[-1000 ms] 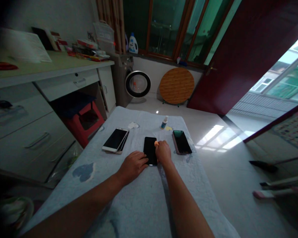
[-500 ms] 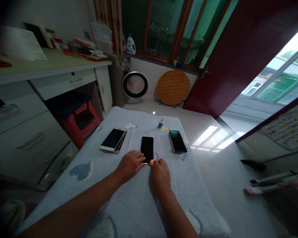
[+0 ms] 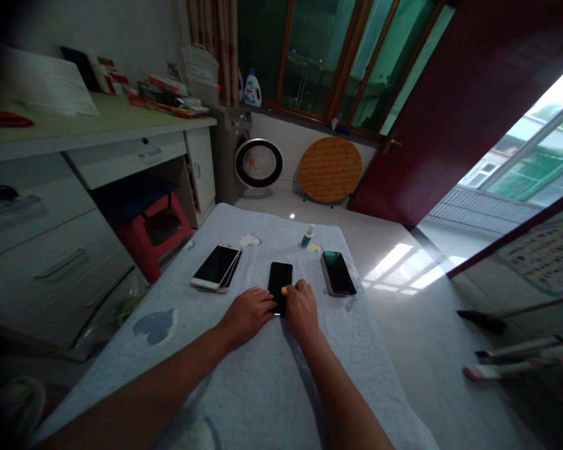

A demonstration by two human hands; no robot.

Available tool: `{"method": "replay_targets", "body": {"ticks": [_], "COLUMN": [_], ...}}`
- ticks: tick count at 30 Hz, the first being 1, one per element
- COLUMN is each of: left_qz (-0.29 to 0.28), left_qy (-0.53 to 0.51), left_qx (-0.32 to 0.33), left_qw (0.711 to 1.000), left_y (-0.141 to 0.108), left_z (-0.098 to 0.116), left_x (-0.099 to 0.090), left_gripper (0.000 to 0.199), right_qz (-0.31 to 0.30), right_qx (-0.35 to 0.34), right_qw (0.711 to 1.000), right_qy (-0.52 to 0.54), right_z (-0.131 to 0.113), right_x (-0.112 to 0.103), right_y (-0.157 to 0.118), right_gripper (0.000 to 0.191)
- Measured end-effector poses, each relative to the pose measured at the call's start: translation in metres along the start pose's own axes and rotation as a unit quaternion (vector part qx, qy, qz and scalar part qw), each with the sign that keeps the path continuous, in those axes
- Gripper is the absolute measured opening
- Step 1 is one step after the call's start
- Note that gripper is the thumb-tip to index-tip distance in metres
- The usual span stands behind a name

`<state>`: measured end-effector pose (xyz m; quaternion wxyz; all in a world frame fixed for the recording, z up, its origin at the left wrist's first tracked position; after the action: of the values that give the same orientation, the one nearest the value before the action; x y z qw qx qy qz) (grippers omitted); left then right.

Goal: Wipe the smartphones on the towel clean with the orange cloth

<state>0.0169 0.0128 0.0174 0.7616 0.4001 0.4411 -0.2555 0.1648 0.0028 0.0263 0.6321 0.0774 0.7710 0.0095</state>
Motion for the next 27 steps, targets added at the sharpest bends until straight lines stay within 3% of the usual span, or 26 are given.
{"method": "replay_targets", "body": {"ticks": [7, 11, 14, 20, 23, 27], "left_qz": [-0.011, -0.017, -0.023, -0.014, -0.007, -0.008], "left_qy": [-0.008, -0.010, -0.010, -0.009, 0.002, 0.019], "left_qx": [-0.005, -0.007, -0.009, -0.006, -0.007, -0.004], "left_qw": [1.000, 1.000, 1.000, 1.000, 1.000, 1.000], "left_y": [0.002, 0.001, 0.002, 0.002, 0.001, 0.001], "left_z": [0.000, -0.001, -0.001, -0.001, -0.001, 0.000], "left_x": [-0.004, -0.004, -0.004, -0.001, 0.001, 0.001], "left_gripper": [0.007, 0.007, 0.007, 0.007, 0.008, 0.008], "right_qz": [0.004, -0.004, -0.004, -0.015, -0.025, -0.017], "right_qx": [-0.007, -0.007, -0.056, -0.180, -0.189, -0.173], "right_qw": [1.000, 1.000, 0.998, 0.983, 0.981, 0.985], "right_qy": [-0.014, -0.028, -0.020, 0.026, 0.041, 0.021], "right_z": [-0.003, -0.007, -0.015, -0.016, -0.010, -0.012], "right_x": [0.011, 0.014, 0.013, 0.000, -0.003, 0.005], "right_y": [0.068, 0.086, 0.079, 0.031, 0.021, 0.039], "right_gripper": [0.030, 0.031, 0.028, 0.026, 0.025, 0.026]}}
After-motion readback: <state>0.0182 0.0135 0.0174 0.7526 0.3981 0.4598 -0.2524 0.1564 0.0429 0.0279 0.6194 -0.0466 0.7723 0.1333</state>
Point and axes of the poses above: each hand's wrist, its own y-axis towards the middle knuckle, its own x-axis out of the palm, z = x × y, the point moved 3 cm from there along y, towards the middle knuckle, and after that the axes turned 6 degrees about x, right-handed, at the moved point
